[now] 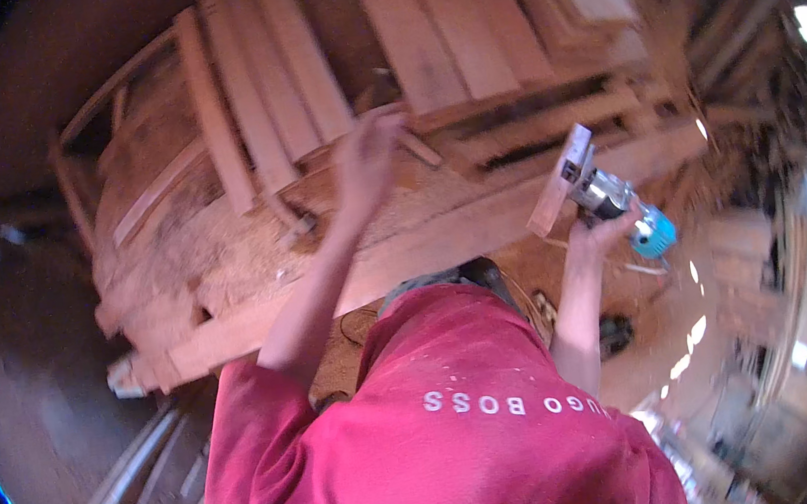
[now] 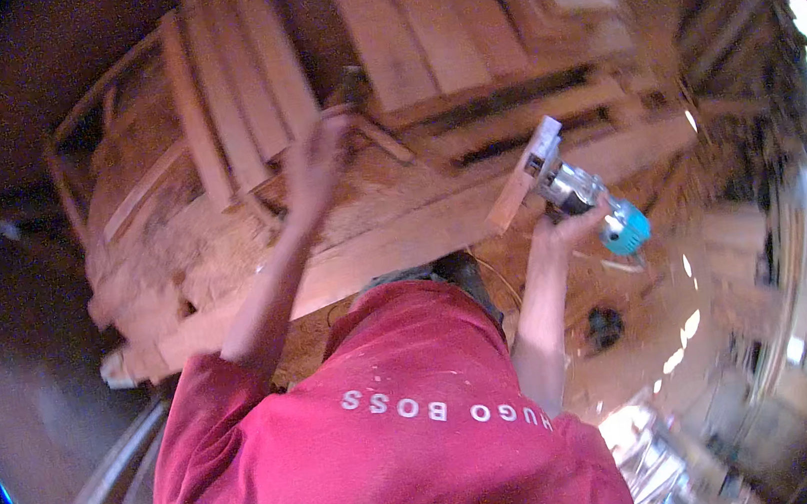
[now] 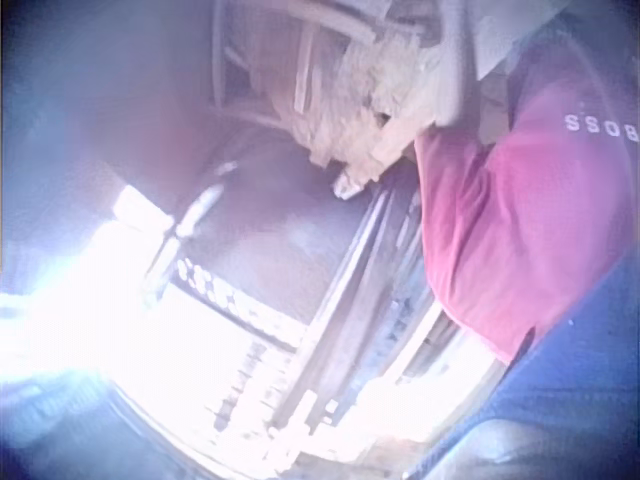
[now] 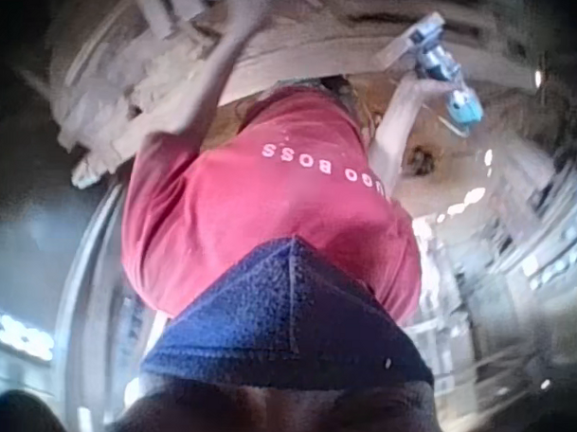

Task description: The person uses a handheld router to shape the edges of a wooden board, moving the tool along the length of the wood while holding it steady with the other hand.

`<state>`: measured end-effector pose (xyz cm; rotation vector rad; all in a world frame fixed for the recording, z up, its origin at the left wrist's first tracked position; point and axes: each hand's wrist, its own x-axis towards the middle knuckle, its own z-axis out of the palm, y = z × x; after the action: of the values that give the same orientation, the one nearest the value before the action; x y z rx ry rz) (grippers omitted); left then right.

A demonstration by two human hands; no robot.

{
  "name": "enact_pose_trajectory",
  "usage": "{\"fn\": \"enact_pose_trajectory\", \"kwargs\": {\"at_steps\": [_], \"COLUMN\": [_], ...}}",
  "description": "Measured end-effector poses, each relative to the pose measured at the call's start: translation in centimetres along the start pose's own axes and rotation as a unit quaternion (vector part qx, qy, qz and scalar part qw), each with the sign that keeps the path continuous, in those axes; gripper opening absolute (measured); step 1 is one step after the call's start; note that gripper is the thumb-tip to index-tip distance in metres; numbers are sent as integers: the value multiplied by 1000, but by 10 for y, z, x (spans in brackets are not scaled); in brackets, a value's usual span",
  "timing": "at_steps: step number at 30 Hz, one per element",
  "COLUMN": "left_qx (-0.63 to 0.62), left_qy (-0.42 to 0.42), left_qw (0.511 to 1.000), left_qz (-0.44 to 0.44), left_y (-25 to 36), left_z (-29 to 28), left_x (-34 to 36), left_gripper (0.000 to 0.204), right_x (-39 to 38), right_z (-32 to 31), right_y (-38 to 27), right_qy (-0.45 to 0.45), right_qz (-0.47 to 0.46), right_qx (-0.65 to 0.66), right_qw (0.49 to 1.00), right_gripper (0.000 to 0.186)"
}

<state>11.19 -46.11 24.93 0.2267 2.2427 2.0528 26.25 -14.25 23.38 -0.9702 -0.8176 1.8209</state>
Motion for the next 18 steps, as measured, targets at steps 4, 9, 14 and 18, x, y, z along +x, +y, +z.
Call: {"fn": "enact_pose_trajectory", "kwargs": {"at_steps": [4,9,14,18], "left_qx": [101,199,47,-168], "left_qy": [115,-132,-497,-425], "left_qw": [981,949,831,877], "left_qz": [-119,-206,-244,-147], "left_y": [-114,-164,-115,-81], "left_z": [-85,-90,29,114], "left_x": [-43,-121,-151,-160], "left_gripper": [33,37,47,57], "right_x": [17,10,-25,-59], "right_z": [-50,-97,-94,-64], "right_y": [-24,-21,27,47], "right_qy": [110,129,122,125], "right_qz": [92,137,240,370], "right_qx": [62,95,137,103], "right_qw": [988,978,953,915], "right_gripper": [44,38,42,48]}}
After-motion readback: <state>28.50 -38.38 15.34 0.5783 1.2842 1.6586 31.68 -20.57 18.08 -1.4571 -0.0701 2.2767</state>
